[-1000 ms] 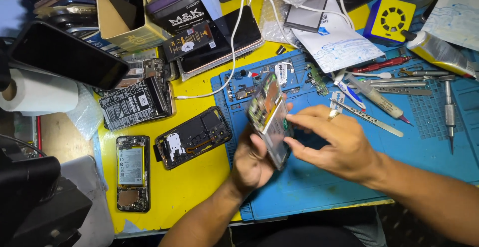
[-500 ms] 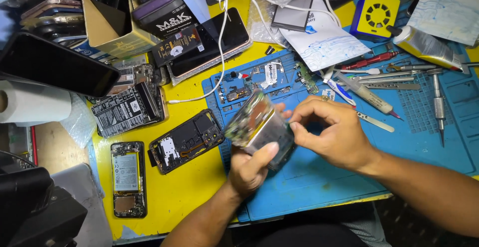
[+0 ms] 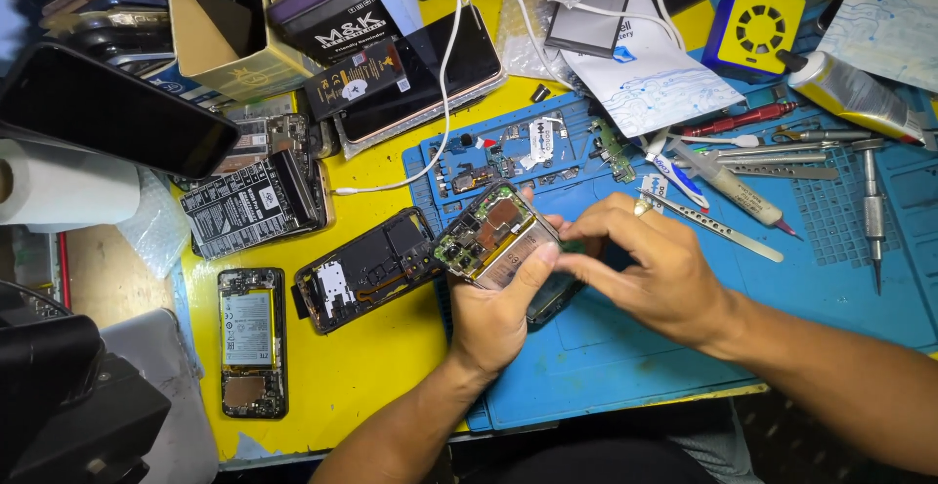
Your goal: The person disassembles a smartphone by prying open the screen, removing the back cover, and detaching internal components. They use a metal prying tool and a screwdriver to separate the screen and remove screws from the motherboard. The person then removes the battery and places the components on the workbench.
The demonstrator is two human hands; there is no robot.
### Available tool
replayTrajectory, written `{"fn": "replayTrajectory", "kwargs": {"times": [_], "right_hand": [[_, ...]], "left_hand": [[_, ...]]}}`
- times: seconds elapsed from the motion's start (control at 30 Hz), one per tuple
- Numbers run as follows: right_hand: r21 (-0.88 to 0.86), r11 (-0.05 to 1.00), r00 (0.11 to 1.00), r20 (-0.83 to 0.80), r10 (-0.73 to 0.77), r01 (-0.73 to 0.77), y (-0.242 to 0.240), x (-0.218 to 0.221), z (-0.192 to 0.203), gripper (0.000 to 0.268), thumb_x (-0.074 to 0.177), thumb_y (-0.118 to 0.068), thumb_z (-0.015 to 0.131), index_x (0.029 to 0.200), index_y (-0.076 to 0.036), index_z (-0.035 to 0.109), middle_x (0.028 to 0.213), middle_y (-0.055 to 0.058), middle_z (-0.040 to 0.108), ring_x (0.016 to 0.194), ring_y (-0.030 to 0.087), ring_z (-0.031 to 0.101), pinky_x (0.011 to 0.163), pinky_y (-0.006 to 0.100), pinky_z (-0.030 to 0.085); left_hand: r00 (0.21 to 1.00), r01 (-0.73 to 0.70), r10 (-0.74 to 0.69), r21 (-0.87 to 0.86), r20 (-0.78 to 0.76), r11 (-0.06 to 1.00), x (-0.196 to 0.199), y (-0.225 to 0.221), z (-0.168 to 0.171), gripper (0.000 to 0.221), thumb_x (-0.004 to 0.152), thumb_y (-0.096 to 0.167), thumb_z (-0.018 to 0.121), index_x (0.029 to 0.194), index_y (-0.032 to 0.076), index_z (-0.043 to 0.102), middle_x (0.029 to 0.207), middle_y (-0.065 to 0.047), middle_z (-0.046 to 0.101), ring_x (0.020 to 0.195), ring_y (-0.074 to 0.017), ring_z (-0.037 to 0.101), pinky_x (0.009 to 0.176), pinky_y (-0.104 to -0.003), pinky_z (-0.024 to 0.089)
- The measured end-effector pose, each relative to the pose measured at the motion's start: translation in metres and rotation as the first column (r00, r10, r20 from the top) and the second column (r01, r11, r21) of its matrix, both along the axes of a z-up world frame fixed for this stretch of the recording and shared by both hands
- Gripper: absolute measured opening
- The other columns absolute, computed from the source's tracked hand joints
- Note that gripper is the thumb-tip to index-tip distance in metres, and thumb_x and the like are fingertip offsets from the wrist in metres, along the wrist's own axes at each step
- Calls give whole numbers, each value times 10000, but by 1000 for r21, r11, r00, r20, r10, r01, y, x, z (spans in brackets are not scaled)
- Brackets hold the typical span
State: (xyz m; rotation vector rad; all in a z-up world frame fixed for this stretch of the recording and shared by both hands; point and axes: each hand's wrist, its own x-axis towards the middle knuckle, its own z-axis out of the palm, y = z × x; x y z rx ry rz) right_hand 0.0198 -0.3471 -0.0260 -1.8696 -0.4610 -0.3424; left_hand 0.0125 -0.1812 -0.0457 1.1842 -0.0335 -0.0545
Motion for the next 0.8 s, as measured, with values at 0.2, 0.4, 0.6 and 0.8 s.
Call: {"fn": "replayTrajectory", "kwargs": {"times": [0.2,0.4,0.6,0.8], "right_hand": [[30,999,999,-28,-23,24,1,2,15,46,870,18,771,886,-24,763,832,111,751,691,203,732,664,303,572],[40,999,1000,-26,-9,10,0,-1,18,56,854,33,767,854,-22,776,801,120,773,687,218,765,633,309,586],[-10,1000,1000,5,-1,1,3,-4,25,64,847,53,752,843,-9,768,784,131,773,669,258,772,611,330,598],[-11,1000,999,-35,20,-20,3,-4,20,52,847,60,742,845,11,759,791,146,780,686,263,787,602,332,603]], "left_hand": [[982,183,-164,-242,99,953,1,1,0,725,980,394,576,1502,-73,384,1330,-284,601,1299,-356,569,1136,-512,468],[946,310,-264,-288,186,906,-1,3,-26,1336,764,942,260,1592,-103,196,1296,-209,557,1322,-274,530,1203,-449,408],[955,262,-212,-254,209,931,-3,0,-30,1384,728,958,108,1563,-139,234,1215,-180,557,1250,-227,561,1179,-384,439],[952,256,-214,-189,217,948,-3,4,-35,1368,750,958,112,1551,-141,257,1204,-177,542,1239,-232,556,1168,-385,437]]}}
